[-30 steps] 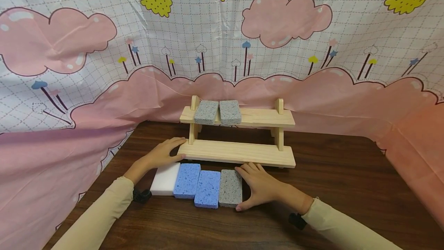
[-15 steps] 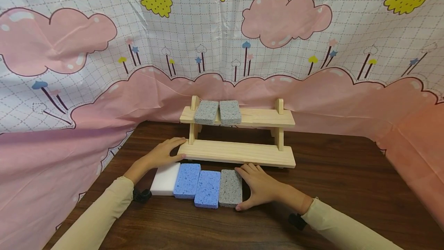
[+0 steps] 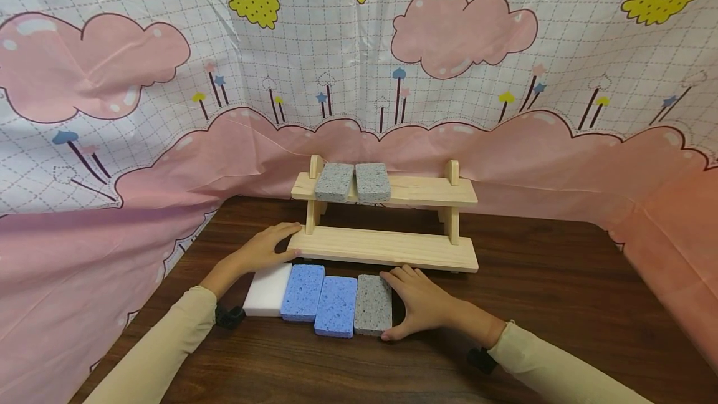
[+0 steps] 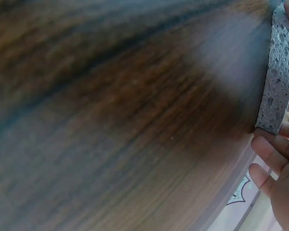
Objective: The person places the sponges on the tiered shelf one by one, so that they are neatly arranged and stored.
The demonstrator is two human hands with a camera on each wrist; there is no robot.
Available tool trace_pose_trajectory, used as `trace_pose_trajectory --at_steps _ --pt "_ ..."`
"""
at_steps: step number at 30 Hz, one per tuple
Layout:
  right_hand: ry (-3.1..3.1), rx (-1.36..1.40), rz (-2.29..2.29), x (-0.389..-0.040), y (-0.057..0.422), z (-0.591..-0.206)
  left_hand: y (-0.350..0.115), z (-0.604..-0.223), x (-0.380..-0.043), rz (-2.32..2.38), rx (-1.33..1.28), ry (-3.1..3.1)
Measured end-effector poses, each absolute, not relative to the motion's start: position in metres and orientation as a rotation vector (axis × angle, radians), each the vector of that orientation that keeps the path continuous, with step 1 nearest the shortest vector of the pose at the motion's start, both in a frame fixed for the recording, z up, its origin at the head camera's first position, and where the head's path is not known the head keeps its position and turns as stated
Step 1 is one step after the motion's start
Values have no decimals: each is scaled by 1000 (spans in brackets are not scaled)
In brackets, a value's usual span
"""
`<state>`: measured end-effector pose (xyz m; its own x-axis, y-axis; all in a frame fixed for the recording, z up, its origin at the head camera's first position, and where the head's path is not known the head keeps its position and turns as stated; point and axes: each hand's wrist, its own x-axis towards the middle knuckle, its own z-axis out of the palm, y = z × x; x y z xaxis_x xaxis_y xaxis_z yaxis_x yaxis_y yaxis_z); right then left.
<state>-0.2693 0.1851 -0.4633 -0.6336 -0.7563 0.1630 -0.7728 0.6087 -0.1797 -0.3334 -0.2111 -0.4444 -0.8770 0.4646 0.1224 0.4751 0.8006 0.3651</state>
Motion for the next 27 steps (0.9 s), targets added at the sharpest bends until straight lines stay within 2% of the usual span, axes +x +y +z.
trace_pose_trajectory --at_steps 27 --pt "-2719 1291 307 -266 189 -470 -212 -447 -334 -625 -784 -2941"
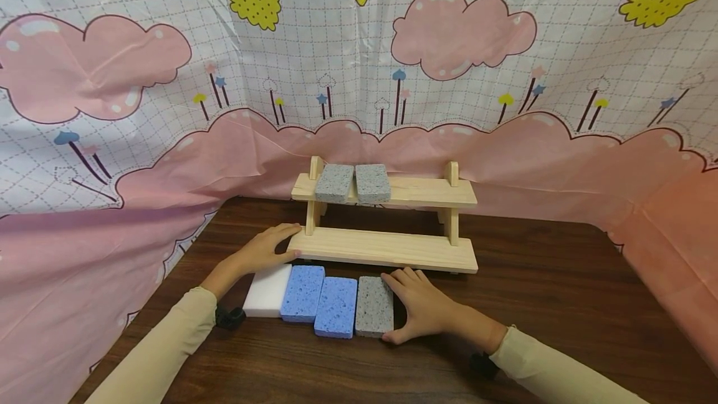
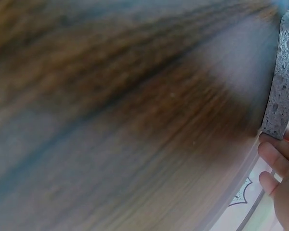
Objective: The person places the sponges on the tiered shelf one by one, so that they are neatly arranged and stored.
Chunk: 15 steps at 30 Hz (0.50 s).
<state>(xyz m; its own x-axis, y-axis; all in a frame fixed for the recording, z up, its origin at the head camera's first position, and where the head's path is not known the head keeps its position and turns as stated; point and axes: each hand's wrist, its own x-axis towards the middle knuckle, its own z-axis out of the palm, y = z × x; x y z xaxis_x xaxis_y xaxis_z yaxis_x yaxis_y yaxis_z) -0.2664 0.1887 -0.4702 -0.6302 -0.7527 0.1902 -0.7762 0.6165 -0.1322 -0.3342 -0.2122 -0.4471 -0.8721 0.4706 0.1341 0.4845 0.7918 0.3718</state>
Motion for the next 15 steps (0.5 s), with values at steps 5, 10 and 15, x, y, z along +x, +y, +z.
trace_pose_trajectory --at_steps 5,10,15 --pt "-2705 1293 308 -265 191 -470 -212 -447 -334 -619 -789 -2940" --pt "-2685 1298 317 -264 192 -468 -212 -446 -334 -618 -784 -2939" --pt "-2685 1304 319 -265 192 -466 -212 -447 -334 -616 -787 -2934"
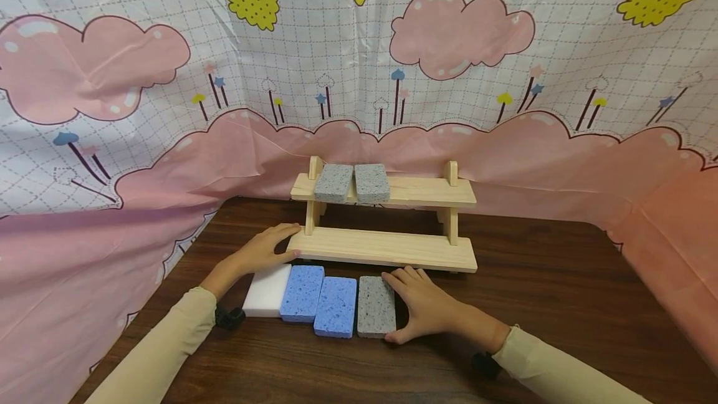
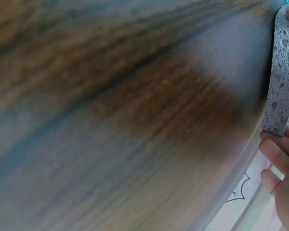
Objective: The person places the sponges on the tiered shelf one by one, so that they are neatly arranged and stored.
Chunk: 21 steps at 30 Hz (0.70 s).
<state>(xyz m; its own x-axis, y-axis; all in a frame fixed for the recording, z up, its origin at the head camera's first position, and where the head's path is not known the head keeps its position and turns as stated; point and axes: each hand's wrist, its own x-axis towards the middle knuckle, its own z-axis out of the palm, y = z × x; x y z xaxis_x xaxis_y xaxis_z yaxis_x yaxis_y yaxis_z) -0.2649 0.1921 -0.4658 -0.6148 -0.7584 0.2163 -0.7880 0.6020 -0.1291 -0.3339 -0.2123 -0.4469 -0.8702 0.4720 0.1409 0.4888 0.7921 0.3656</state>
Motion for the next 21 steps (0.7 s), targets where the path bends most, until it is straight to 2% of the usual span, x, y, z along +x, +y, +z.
trace_pose_trajectory --at_steps 21 --pt "-2709 1327 333 -262 200 -446 -211 -446 -333 -634 -771 -2942"
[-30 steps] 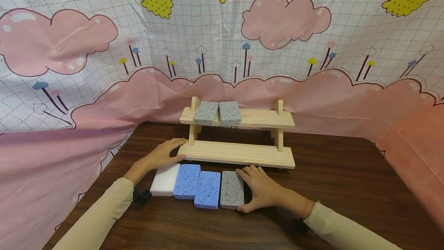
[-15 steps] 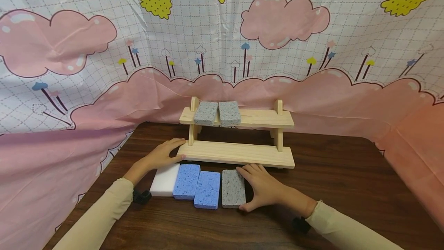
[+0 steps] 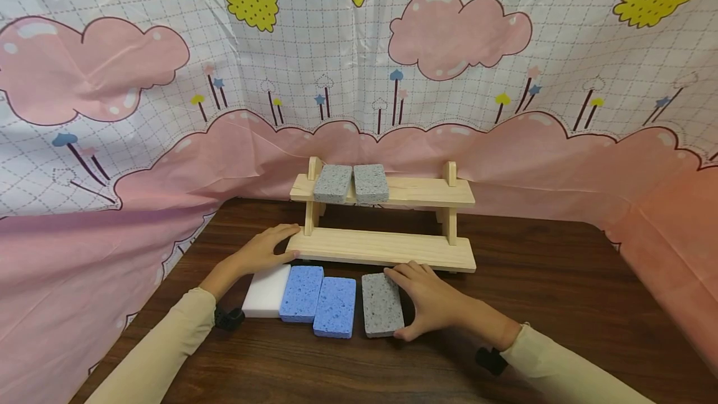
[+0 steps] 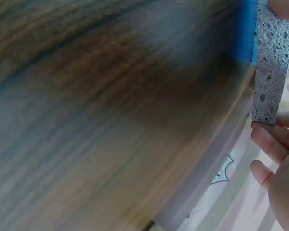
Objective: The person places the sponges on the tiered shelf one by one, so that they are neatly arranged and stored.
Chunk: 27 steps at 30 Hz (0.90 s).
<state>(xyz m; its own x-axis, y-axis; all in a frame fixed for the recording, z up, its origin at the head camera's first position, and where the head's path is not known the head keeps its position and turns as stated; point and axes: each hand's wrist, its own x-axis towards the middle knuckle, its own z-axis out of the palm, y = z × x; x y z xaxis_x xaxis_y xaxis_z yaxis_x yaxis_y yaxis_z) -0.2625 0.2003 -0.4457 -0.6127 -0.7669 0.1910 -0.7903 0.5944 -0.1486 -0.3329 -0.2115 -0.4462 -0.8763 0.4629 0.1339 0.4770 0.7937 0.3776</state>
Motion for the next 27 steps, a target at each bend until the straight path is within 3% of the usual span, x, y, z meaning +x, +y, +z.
trace_pose_trajectory --at_steps 27 --pt "-2734 1271 366 -267 212 -408 -211 -446 -334 -616 -761 -2961"
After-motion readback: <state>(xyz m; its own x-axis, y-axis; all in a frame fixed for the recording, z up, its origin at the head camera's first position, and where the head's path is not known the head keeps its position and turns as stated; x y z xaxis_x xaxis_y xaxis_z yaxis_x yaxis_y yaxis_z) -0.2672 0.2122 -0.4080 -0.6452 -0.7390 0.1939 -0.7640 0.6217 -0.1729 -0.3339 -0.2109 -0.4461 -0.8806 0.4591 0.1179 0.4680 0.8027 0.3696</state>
